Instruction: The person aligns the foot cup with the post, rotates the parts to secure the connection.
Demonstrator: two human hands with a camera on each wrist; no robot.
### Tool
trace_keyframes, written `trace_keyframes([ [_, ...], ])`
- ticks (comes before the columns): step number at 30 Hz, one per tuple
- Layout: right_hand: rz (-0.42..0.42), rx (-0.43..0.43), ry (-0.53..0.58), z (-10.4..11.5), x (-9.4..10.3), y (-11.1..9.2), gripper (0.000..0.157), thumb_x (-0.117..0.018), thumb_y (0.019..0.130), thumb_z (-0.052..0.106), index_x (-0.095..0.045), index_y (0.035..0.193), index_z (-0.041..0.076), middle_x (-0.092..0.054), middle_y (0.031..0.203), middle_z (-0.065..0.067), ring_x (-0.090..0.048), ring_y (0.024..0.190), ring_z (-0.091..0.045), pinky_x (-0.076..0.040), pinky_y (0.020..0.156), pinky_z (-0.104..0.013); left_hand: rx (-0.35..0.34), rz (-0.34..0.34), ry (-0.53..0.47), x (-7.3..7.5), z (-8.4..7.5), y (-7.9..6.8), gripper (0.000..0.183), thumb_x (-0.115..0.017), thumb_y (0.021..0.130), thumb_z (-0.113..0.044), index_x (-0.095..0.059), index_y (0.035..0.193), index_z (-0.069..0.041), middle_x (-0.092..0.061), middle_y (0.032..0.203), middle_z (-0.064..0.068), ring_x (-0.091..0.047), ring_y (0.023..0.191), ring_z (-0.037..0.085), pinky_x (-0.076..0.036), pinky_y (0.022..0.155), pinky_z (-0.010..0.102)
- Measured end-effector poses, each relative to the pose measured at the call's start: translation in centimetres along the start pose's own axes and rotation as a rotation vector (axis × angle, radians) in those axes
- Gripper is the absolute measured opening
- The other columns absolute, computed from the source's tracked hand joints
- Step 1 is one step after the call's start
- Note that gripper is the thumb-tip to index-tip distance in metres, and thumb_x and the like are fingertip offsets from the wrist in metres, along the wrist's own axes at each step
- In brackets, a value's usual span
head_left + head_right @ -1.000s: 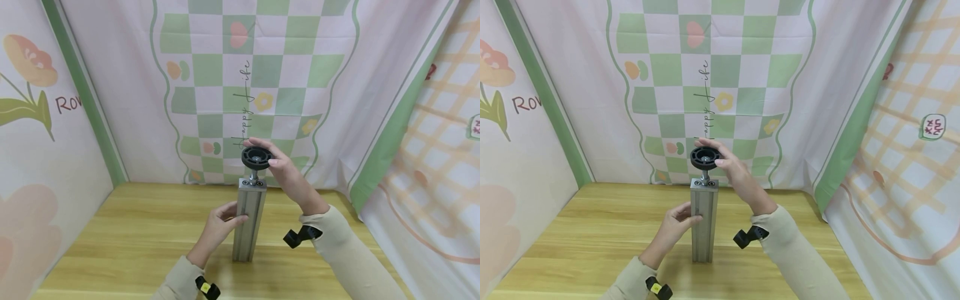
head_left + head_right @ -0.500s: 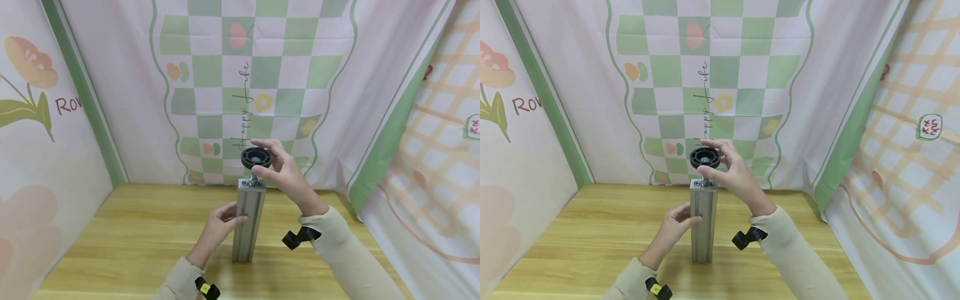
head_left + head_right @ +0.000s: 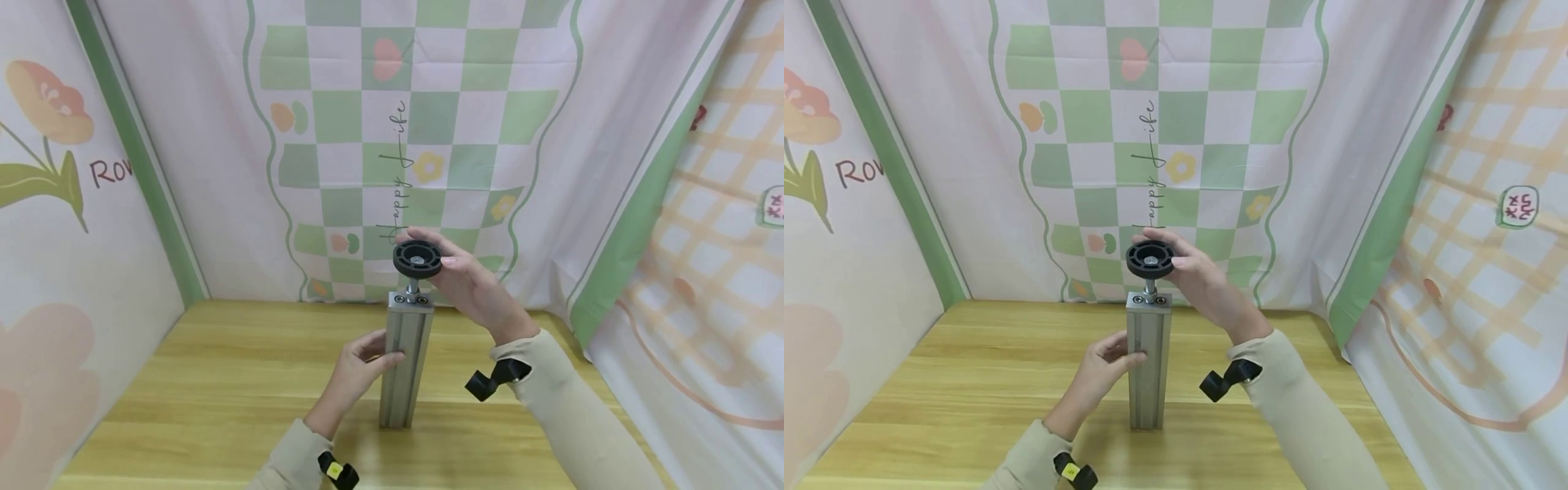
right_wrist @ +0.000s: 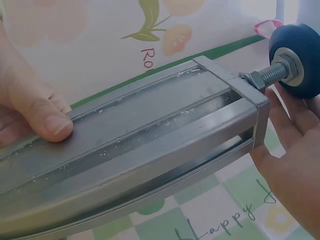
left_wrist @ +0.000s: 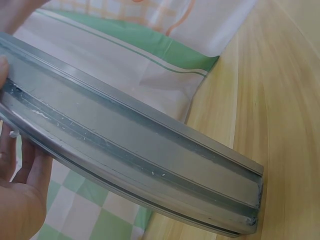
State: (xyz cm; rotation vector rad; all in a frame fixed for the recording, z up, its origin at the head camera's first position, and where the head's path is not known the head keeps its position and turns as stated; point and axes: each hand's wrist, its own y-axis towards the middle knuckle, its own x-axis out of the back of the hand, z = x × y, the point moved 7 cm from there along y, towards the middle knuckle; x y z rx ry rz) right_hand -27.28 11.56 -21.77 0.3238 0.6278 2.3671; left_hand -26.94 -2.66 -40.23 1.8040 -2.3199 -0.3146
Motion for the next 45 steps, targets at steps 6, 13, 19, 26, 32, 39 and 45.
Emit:
trace_keyframes([
  [6,-0.143,-0.009,-0.077,0.0,0.6,-0.3,0.046,-0.048,0.096,0.012,-0.044,0.142,0.009,-0.049,0.139,-0.014,-0.052,0.125,-0.025,-0.039,0.108,-0.035,-0.015,-0.001,0.007,0.0,-0.2,0.0,0.044,-0.08,0.088,-0.028,-0.068,0.129,-0.016,-0.072,0.113,0.003,-0.065,0.108,0.02,-0.053,0.094,0.036],
  [13,-0.319,-0.044,-0.29,0.4,0.6,-0.7,0.046,-0.069,0.092,0.012,-0.045,0.131,0.01,-0.053,0.121,-0.014,-0.058,0.108,-0.022,-0.052,0.09,-0.028,-0.016,-0.003,0.014,0.0,-0.3,-0.1,0.043,-0.079,0.09,-0.026,-0.068,0.129,-0.015,-0.072,0.113,0.003,-0.065,0.108,0.02,-0.052,0.095,0.037],
  [19,-0.266,-0.013,-0.359,0.6,-0.1,-0.2,0.06,-0.066,0.097,0.032,-0.039,0.145,0.009,-0.049,0.132,-0.014,-0.052,0.121,-0.026,-0.04,0.106,-0.03,-0.003,-0.005,0.01,0.0,-0.2,-0.1,0.043,-0.079,0.089,-0.026,-0.068,0.129,-0.015,-0.071,0.113,0.004,-0.065,0.108,0.02,-0.052,0.096,0.038],
  [26,-0.078,-0.005,-0.178,0.3,-0.6,0.2,0.056,-0.03,0.101,0.025,-0.035,0.154,0.007,-0.034,0.155,-0.017,-0.037,0.14,-0.033,-0.023,0.116,-0.047,0.006,-0.008,0.003,0.1,-0.1,-0.1,0.044,-0.08,0.088,-0.028,-0.068,0.129,-0.015,-0.072,0.112,0.003,-0.065,0.108,0.02,-0.052,0.096,0.037],
  [32,-0.12,-0.005,-0.171,0.0,0.0,0.1,0.048,-0.04,0.099,0.02,-0.045,0.146,0.011,-0.045,0.145,-0.018,-0.045,0.132,-0.032,-0.028,0.114,-0.043,-0.002,-0.002,0.0,0.1,-0.1,0.0,0.045,-0.08,0.087,-0.031,-0.068,0.129,-0.017,-0.072,0.113,0.002,-0.066,0.108,0.02,-0.053,0.094,0.036],
  [39,-0.286,-0.021,-0.237,-0.1,0.6,-0.5,0.028,-0.06,0.093,0.009,-0.05,0.119,0.014,-0.043,0.136,-0.014,-0.053,0.117,-0.024,-0.052,0.089,-0.026,-0.015,0.002,-0.003,0.0,-0.2,0.0,0.045,-0.08,0.088,-0.031,-0.068,0.129,-0.018,-0.072,0.113,0.002,-0.066,0.108,0.02,-0.053,0.094,0.037],
  [45,-0.346,-0.006,-0.33,0.5,0.1,-0.5,0.043,-0.079,0.089,0.02,-0.044,0.111,0.01,-0.04,0.126,-0.009,-0.047,0.12,-0.023,-0.044,0.096,-0.024,-0.011,0.01,-0.005,0.0,-0.2,-0.1,0.044,-0.08,0.088,-0.031,-0.068,0.129,-0.019,-0.072,0.114,0.001,-0.065,0.109,0.02,-0.053,0.095,0.038],
])
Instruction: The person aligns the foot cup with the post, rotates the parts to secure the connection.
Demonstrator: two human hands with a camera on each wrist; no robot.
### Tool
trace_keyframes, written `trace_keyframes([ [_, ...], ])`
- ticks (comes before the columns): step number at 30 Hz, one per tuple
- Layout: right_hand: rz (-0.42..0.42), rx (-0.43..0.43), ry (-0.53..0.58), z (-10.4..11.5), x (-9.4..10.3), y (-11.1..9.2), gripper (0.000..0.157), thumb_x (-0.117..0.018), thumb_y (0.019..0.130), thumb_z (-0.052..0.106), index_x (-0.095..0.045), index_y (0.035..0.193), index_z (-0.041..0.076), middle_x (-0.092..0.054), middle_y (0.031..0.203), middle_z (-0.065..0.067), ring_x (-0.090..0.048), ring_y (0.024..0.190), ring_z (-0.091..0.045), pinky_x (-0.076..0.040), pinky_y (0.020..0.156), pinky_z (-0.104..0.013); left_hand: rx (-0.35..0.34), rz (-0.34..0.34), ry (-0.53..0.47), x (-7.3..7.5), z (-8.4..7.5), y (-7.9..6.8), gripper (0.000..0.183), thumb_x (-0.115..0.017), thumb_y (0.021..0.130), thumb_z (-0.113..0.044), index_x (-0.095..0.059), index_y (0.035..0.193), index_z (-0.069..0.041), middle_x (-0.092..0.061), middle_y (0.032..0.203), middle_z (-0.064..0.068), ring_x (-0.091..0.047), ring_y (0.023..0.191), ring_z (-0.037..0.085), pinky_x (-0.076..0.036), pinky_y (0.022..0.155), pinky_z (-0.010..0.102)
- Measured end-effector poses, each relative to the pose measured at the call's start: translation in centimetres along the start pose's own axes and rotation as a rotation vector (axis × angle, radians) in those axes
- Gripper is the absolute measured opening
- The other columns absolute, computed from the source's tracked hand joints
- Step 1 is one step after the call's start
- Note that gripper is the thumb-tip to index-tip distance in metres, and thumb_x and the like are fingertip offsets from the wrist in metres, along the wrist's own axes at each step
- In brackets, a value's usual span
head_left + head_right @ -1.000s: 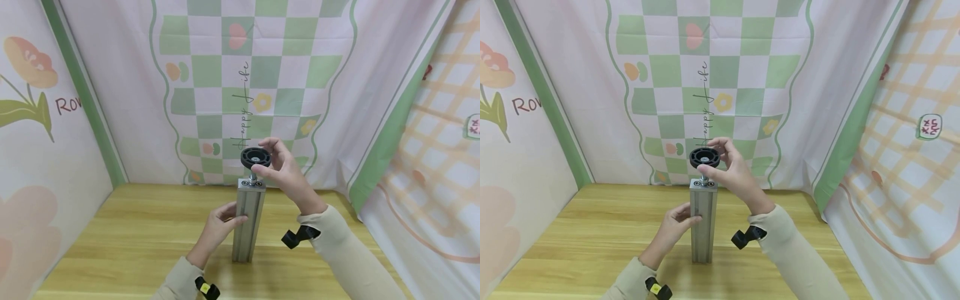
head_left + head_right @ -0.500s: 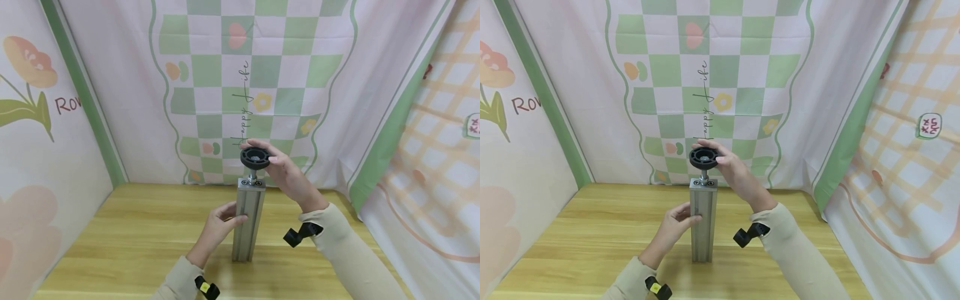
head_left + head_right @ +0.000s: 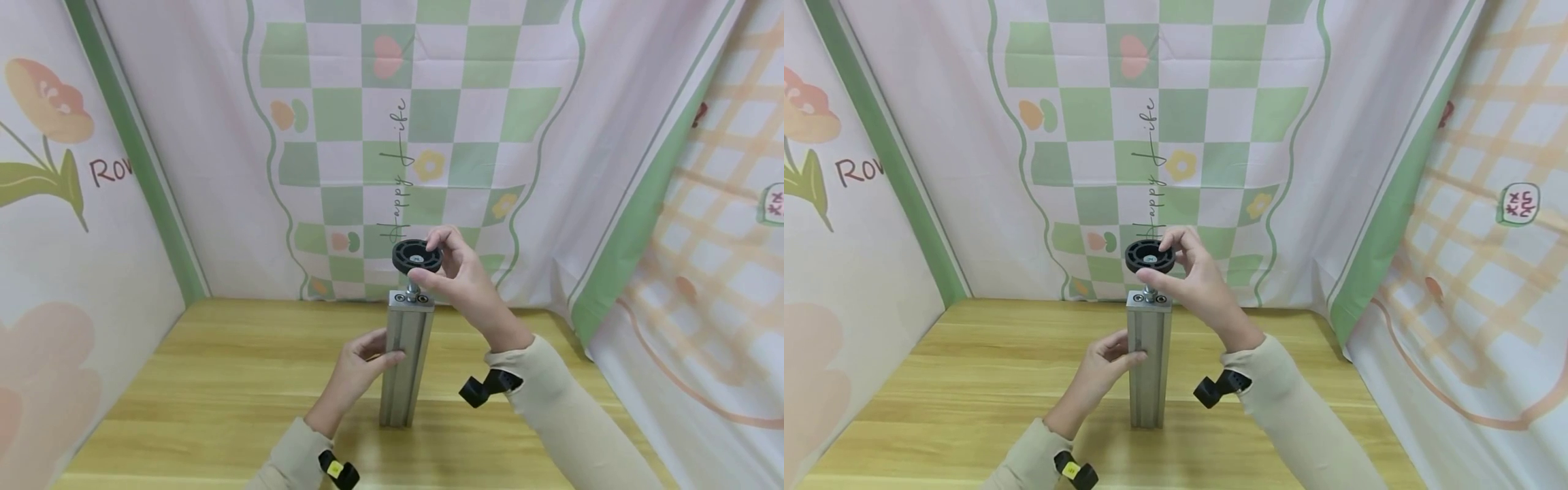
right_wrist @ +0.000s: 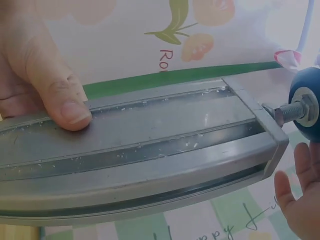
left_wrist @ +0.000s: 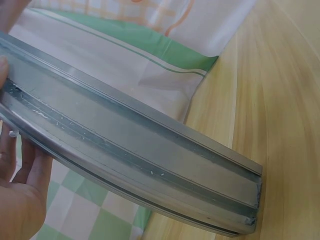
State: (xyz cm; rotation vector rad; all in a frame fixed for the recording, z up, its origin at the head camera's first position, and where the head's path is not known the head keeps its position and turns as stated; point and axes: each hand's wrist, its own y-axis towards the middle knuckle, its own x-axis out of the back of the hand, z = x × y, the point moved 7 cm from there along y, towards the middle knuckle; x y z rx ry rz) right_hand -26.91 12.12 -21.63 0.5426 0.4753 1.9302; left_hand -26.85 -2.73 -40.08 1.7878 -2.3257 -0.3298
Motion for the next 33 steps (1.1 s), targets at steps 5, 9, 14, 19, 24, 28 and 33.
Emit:
trace_keyframes([
  [5,0.067,0.0,0.029,-0.1,-0.3,0.1,0.047,-0.058,0.1,0.028,-0.041,0.138,0.008,-0.047,0.135,-0.013,-0.049,0.124,-0.026,-0.035,0.11,-0.037,0.006,-0.006,-0.004,0.0,0.1,0.0,0.043,-0.08,0.088,-0.026,-0.069,0.128,-0.016,-0.072,0.112,0.003,-0.066,0.107,0.02,-0.053,0.093,0.034],
  [9,0.215,0.006,0.143,-0.3,-0.8,0.4,0.058,-0.034,0.101,0.029,-0.031,0.155,0.008,-0.034,0.155,-0.014,-0.039,0.138,-0.031,-0.021,0.116,-0.051,0.009,-0.007,-0.008,0.0,0.0,-0.1,0.044,-0.08,0.088,-0.028,-0.068,0.129,-0.016,-0.072,0.112,0.003,-0.066,0.107,0.021,-0.053,0.094,0.035],
  [14,0.288,0.011,0.254,-0.5,-0.8,0.4,0.054,-0.034,0.102,0.025,-0.036,0.154,0.011,-0.029,0.159,-0.016,-0.035,0.141,-0.032,-0.03,0.114,-0.044,0.01,-0.003,-0.01,0.0,0.1,-0.1,0.046,-0.08,0.087,-0.03,-0.068,0.13,-0.016,-0.072,0.113,0.003,-0.065,0.108,0.021,-0.053,0.095,0.036],
  [19,0.229,0.014,0.267,-0.9,-0.4,0.6,0.045,-0.042,0.098,0.019,-0.049,0.142,0.013,-0.045,0.146,-0.015,-0.047,0.13,-0.029,-0.036,0.109,-0.039,0.018,-0.004,0.001,0.1,0.2,0.0,0.046,-0.081,0.087,-0.031,-0.068,0.13,-0.018,-0.072,0.113,0.001,-0.065,0.109,0.02,-0.052,0.096,0.037],
  [24,0.101,-0.001,0.203,-1.0,0.2,0.2,0.025,-0.049,0.094,0.008,-0.052,0.118,0.015,-0.045,0.14,-0.012,-0.05,0.124,-0.025,-0.044,0.101,-0.029,0.013,-0.006,0.014,0.1,0.2,0.0,0.046,-0.08,0.087,-0.03,-0.068,0.13,-0.017,-0.072,0.113,0.002,-0.065,0.108,0.02,-0.053,0.095,0.037],
  [28,0.038,-0.014,0.135,-0.7,0.2,0.0,0.024,-0.063,0.093,0.009,-0.045,0.108,0.013,-0.04,0.133,-0.01,-0.052,0.113,-0.021,-0.053,0.081,-0.023,0.005,-0.012,0.024,0.0,0.1,0.1,0.044,-0.08,0.088,-0.028,-0.068,0.129,-0.016,-0.072,0.113,0.003,-0.065,0.107,0.02,-0.053,0.095,0.037],
  [33,0.051,-0.008,0.067,-0.3,0.0,-0.1,0.042,-0.072,0.094,0.024,-0.043,0.119,0.01,-0.042,0.13,-0.012,-0.055,0.108,-0.021,-0.054,0.08,-0.025,0.006,-0.016,0.027,0.0,0.2,0.1,0.043,-0.08,0.089,-0.026,-0.068,0.129,-0.015,-0.072,0.113,0.004,-0.065,0.107,0.02,-0.052,0.096,0.038],
])
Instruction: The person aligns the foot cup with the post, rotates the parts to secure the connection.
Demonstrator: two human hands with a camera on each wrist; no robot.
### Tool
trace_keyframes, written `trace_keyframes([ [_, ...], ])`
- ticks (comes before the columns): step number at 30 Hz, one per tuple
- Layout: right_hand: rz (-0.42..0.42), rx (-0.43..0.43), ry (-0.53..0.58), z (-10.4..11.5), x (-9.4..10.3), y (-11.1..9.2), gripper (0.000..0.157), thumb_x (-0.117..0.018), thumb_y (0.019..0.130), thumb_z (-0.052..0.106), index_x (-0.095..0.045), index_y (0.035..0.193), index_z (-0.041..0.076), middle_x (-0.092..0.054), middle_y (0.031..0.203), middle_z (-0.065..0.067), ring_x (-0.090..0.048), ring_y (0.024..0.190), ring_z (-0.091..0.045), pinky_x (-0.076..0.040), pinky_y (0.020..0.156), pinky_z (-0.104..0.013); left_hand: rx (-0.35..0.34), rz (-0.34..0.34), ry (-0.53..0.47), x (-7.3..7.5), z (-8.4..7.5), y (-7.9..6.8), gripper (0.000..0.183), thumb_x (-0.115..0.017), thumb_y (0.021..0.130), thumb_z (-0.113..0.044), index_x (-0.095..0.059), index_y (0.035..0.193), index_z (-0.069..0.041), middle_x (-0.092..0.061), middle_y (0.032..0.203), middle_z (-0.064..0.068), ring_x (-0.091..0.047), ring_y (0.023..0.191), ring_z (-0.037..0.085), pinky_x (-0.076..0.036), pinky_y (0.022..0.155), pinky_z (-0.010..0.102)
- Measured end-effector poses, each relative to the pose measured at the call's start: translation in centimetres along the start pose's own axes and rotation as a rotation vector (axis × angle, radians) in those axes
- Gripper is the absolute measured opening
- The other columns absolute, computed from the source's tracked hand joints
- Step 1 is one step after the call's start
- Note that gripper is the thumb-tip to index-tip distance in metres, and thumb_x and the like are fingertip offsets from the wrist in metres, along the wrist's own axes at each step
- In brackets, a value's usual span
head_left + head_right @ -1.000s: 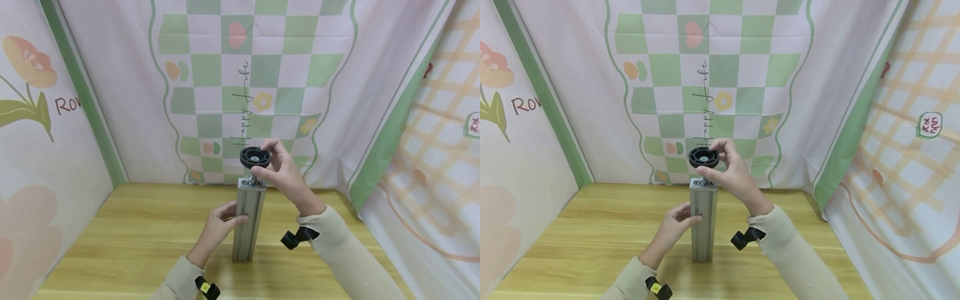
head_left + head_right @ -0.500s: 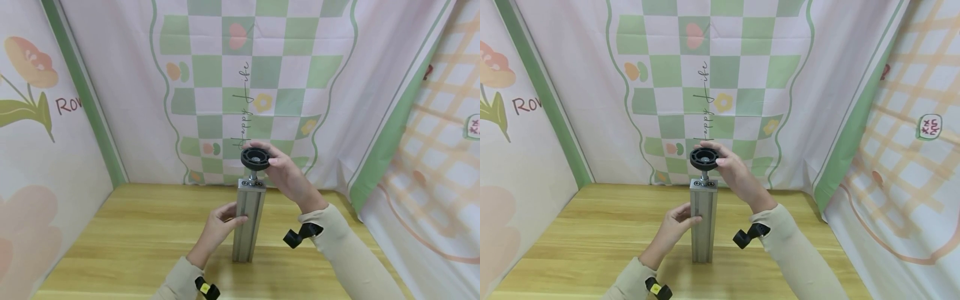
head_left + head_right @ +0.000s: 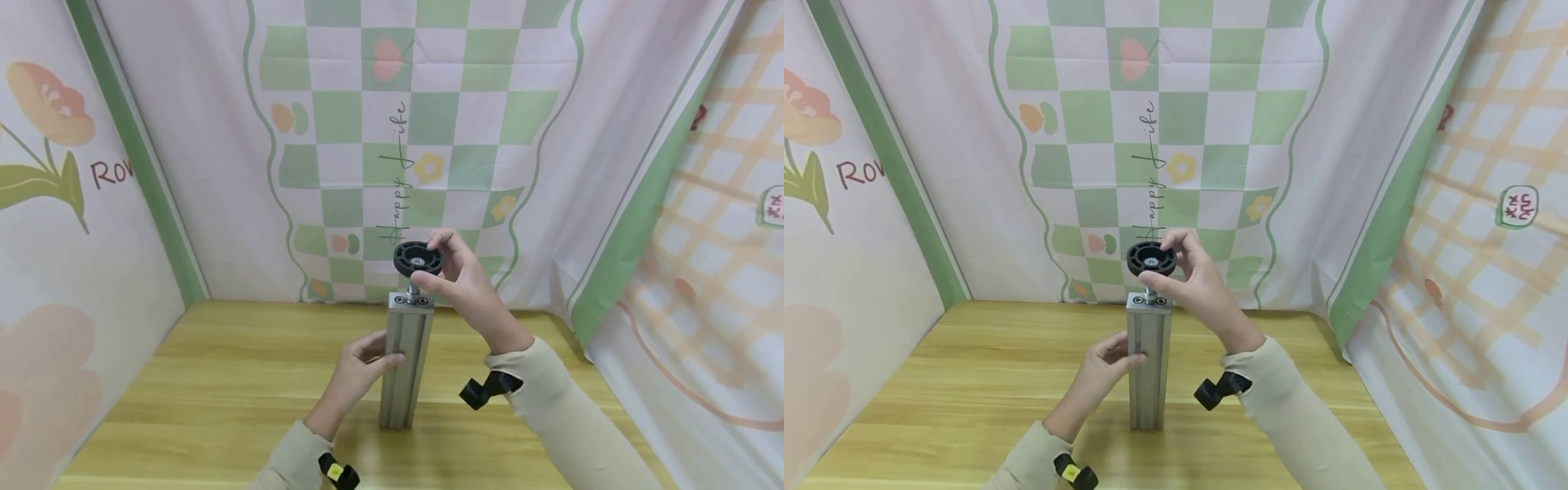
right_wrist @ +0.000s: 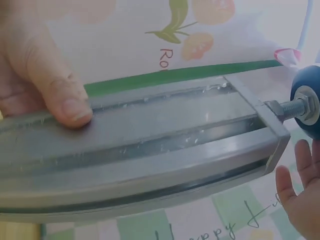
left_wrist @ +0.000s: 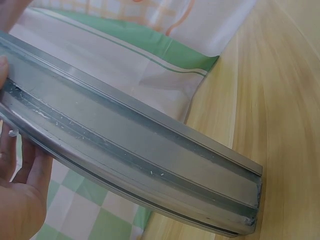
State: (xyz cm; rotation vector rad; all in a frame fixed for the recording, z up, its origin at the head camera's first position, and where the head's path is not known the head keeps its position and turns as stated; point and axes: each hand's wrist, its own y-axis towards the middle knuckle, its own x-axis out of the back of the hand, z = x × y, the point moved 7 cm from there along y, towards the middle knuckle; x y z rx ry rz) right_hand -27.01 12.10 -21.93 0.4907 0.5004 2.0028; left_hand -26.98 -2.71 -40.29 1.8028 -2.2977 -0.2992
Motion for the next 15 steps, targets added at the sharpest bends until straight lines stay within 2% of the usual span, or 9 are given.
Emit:
trace_keyframes([
  [2,0.029,-0.008,-0.006,-0.09,-0.1,0.09,0.04,-0.06,0.1,0.026,-0.043,0.133,0.012,-0.045,0.135,-0.013,-0.054,0.117,-0.023,-0.048,0.096,-0.029,0.005,0.001,-0.004,0.01,0.01,-0.03,0.044,-0.08,0.088,-0.026,-0.068,0.129,-0.014,-0.072,0.113,0.004,-0.065,0.108,0.02,-0.052,0.096,0.038],
  [4,0.085,0.001,0.013,-0.14,-0.33,0.25,0.046,-0.044,0.103,0.026,-0.038,0.146,0.012,-0.042,0.145,-0.015,-0.049,0.127,-0.028,-0.036,0.11,-0.038,0.01,0.002,-0.009,0.03,-0.03,-0.06,0.044,-0.08,0.088,-0.026,-0.068,0.129,-0.015,-0.072,0.113,0.004,-0.065,0.108,0.02,-0.052,0.096,0.037],
  [7,0.173,0.028,0.087,-0.03,-0.7,0.46,0.054,-0.027,0.102,0.024,-0.034,0.154,0.01,-0.034,0.156,-0.015,-0.035,0.141,-0.033,-0.019,0.118,-0.047,0.013,0.007,-0.012,0.05,-0.03,-0.08,0.045,-0.08,0.088,-0.027,-0.067,0.13,-0.015,-0.071,0.113,0.004,-0.065,0.108,0.02,-0.052,0.096,0.037],
  [8,0.198,0.039,0.118,0.02,-0.81,0.49,0.055,-0.024,0.102,0.023,-0.034,0.155,0.008,-0.031,0.158,-0.016,-0.031,0.143,-0.035,-0.018,0.118,-0.049,0.013,0.008,-0.012,0.06,-0.01,-0.09,0.045,-0.08,0.088,-0.027,-0.067,0.13,-0.015,-0.071,0.113,0.004,-0.065,0.108,0.02,-0.052,0.096,0.037],
  [11,0.234,0.054,0.165,0.09,-0.88,0.45,0.054,-0.022,0.103,0.022,-0.035,0.154,0.008,-0.031,0.159,-0.016,-0.026,0.146,-0.036,-0.022,0.118,-0.047,0.015,0.01,-0.008,0.07,0.07,-0.07,0.045,-0.079,0.089,-0.027,-0.067,0.13,-0.015,-0.071,0.113,0.004,-0.065,0.109,0.02,-0.052,0.096,0.036],
  [15,0.221,0.046,0.167,-0.06,-0.74,0.56,0.05,-0.031,0.104,0.022,-0.04,0.151,0.01,-0.038,0.154,-0.016,-0.034,0.142,-0.034,-0.026,0.115,-0.044,0.017,0.008,-0.008,0.09,0.14,-0.05,0.044,-0.079,0.089,-0.027,-0.067,0.129,-0.015,-0.071,0.113,0.004,-0.065,0.109,0.02,-0.052,0.096,0.036],
])
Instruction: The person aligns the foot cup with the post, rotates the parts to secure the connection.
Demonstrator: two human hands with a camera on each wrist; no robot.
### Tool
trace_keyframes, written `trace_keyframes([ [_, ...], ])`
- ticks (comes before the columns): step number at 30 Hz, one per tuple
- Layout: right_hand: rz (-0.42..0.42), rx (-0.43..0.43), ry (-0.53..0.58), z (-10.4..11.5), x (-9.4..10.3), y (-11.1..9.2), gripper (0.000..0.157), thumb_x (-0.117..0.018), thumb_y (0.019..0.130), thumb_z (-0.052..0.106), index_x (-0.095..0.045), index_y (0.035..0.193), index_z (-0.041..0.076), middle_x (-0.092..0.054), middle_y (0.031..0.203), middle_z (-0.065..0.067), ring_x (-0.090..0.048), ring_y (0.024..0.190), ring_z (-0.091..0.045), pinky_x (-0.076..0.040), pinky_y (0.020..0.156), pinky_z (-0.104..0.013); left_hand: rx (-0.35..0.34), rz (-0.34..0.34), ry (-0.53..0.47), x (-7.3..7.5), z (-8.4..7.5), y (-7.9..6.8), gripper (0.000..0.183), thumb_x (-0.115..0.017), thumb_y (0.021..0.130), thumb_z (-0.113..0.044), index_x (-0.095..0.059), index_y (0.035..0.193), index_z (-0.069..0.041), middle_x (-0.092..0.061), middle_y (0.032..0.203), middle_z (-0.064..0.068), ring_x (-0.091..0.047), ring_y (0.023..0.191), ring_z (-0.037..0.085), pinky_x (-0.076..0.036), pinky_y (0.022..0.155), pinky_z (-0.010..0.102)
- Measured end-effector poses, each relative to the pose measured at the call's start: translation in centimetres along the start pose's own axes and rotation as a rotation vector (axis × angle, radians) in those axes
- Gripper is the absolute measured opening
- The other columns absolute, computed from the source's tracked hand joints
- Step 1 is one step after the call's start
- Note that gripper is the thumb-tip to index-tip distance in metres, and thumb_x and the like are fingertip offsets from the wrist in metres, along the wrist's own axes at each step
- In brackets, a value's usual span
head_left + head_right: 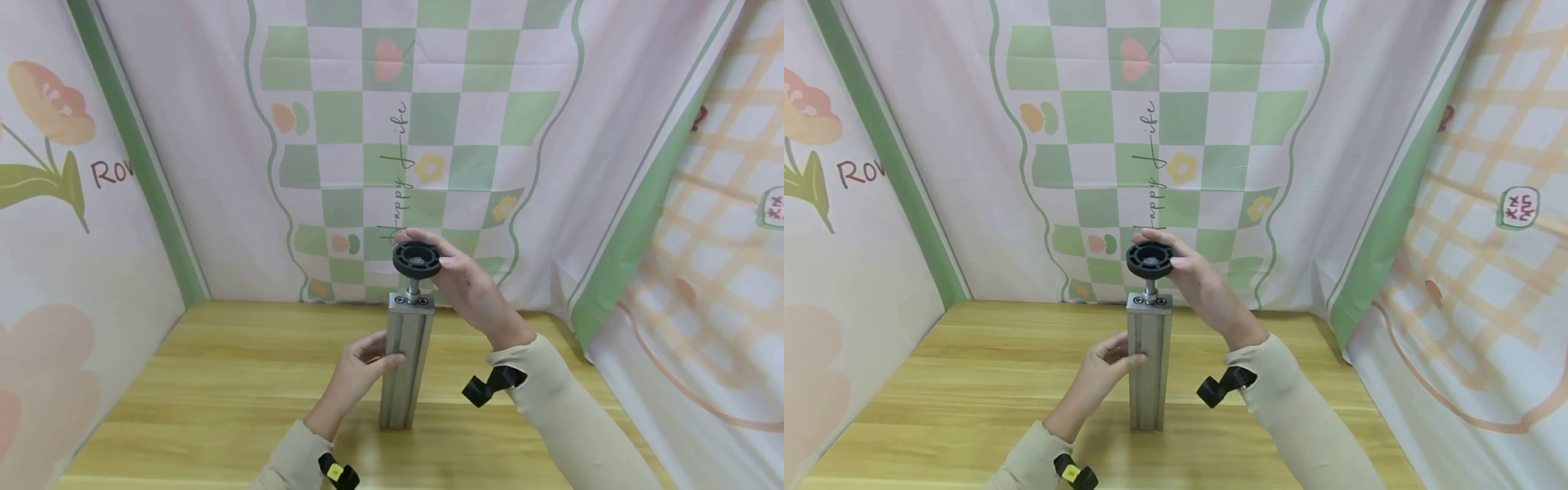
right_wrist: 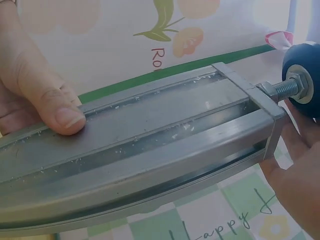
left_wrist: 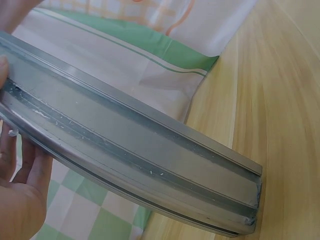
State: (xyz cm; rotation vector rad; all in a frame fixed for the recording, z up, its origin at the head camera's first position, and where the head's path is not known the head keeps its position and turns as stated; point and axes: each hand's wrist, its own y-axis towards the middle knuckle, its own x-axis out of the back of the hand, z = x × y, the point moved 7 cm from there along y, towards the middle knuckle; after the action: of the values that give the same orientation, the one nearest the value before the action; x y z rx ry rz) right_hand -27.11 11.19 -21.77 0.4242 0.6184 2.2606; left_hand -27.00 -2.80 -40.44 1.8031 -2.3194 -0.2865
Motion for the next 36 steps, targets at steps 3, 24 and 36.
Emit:
trace_keyframes([
  [3,-0.049,-0.012,-0.034,-0.1,0.3,-0.1,0.044,-0.04,0.102,0.02,-0.047,0.144,0.011,-0.04,0.15,-0.018,-0.041,0.136,-0.033,-0.028,0.114,-0.041,-0.001,-0.004,-0.006,0.0,0.0,0.0,0.044,-0.08,0.088,-0.026,-0.067,0.129,-0.014,-0.071,0.114,0.005,-0.065,0.108,0.021,-0.052,0.096,0.036],
  [24,-0.062,-0.039,-0.113,0.2,0.0,-0.1,0.055,-0.033,0.101,0.026,-0.032,0.154,0.008,-0.03,0.157,-0.012,-0.032,0.142,-0.031,-0.018,0.117,-0.052,0.009,-0.011,-0.001,-0.1,-0.1,0.0,0.044,-0.08,0.088,-0.026,-0.068,0.129,-0.014,-0.071,0.113,0.004,-0.065,0.108,0.02,-0.052,0.097,0.037],
  [36,-0.111,-0.017,-0.06,-0.1,0.6,-0.2,0.034,-0.048,0.095,0.013,-0.052,0.129,0.013,-0.044,0.142,-0.016,-0.048,0.128,-0.03,-0.039,0.108,-0.035,0.0,-0.008,-0.003,-0.1,-0.1,-0.1,0.042,-0.079,0.089,-0.025,-0.069,0.128,-0.015,-0.072,0.111,0.004,-0.065,0.107,0.02,-0.052,0.095,0.037],
])
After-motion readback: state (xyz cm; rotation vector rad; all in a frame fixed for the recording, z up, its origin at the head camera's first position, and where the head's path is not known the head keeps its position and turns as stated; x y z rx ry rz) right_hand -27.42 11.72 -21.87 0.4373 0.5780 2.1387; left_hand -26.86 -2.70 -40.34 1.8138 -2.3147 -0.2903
